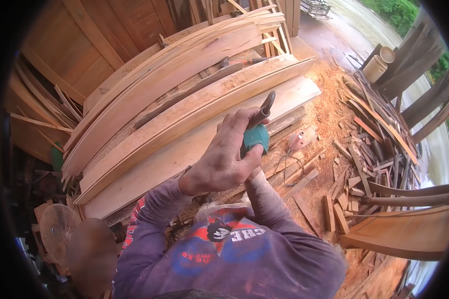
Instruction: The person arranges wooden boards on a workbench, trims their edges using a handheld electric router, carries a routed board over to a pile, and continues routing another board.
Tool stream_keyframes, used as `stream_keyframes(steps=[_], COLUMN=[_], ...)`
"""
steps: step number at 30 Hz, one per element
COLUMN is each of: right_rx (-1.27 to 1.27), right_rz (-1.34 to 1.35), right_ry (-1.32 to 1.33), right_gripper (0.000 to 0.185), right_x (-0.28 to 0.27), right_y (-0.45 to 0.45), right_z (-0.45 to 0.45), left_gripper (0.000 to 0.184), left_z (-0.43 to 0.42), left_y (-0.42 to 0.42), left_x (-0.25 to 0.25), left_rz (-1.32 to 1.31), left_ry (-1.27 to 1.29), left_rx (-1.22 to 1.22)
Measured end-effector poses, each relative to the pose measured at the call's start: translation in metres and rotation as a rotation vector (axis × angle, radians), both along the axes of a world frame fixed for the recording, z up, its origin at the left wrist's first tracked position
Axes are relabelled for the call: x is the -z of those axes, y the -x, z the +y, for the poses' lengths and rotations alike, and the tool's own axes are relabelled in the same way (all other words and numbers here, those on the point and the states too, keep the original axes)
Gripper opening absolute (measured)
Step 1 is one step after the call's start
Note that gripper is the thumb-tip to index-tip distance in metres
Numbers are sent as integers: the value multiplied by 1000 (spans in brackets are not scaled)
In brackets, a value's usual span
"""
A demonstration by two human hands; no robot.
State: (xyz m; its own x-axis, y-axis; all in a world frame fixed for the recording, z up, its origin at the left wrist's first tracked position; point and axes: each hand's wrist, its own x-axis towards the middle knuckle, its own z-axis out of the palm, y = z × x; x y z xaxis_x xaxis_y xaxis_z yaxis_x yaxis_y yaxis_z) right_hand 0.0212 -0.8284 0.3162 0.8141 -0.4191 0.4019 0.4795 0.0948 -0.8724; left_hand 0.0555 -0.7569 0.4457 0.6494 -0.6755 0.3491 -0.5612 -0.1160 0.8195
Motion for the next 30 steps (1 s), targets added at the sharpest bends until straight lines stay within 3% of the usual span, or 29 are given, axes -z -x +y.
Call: stream_keyframes(steps=[5, 9, 12, 13, 14, 15, 18, 20, 22, 24, 27, 28, 30], right_rx=[-43, 14, 95, 137, 201, 263, 466, 467, 455, 370, 400, 363, 391], right_rz=[33, 4, -47, -74, -111, -134, -104, -69, -46, -13, -14, 66, 80], right_ry=[-132, -189, -180, -145, -80, -12, 260, 319, 343, 147, 289, 248, 303], right_gripper=[55, 52, 50, 49, 48, 47, 44, 37, 35, 33, 32, 32, 32], right_x=[13, 25, 34, 38, 37, 34, 20, 28, 42, 51, 85, 66, 78], right_y=[15, 6, -22, -34, -48, -58, -93, -114, -132, -147, -167, -162, -174], right_z=[26, 56, 82, 92, 100, 107, 124, 137, 154, 173, 186, 200, 210], left_gripper=[58, 59, 69, 75, 77, 73, 62, 70, 75, 95, 107, 114, 112], left_z=[37, 74, 104, 124, 144, 161, 237, 277, 298, 311, 311, 309, 303], left_y=[17, 5, -27, -38, -48, -71, -133, -151, -154, -165, -183, -193, -212], left_x=[3, 3, 11, 5, 11, 30, 98, 146, 178, 201, 213, 222, 233], left_rz=[-60, -182, 78, 406, 853, 452, 13, -53, -35, -6, 68, 39, 87], left_ry=[0, -1, 228, 212, 375, 318, 46, -235, -325, -501, -481, -479, -377], left_rx=[-41, 79, 357, 430, 532, 319, -113, -258, -254, -186, -102, -55, 25])
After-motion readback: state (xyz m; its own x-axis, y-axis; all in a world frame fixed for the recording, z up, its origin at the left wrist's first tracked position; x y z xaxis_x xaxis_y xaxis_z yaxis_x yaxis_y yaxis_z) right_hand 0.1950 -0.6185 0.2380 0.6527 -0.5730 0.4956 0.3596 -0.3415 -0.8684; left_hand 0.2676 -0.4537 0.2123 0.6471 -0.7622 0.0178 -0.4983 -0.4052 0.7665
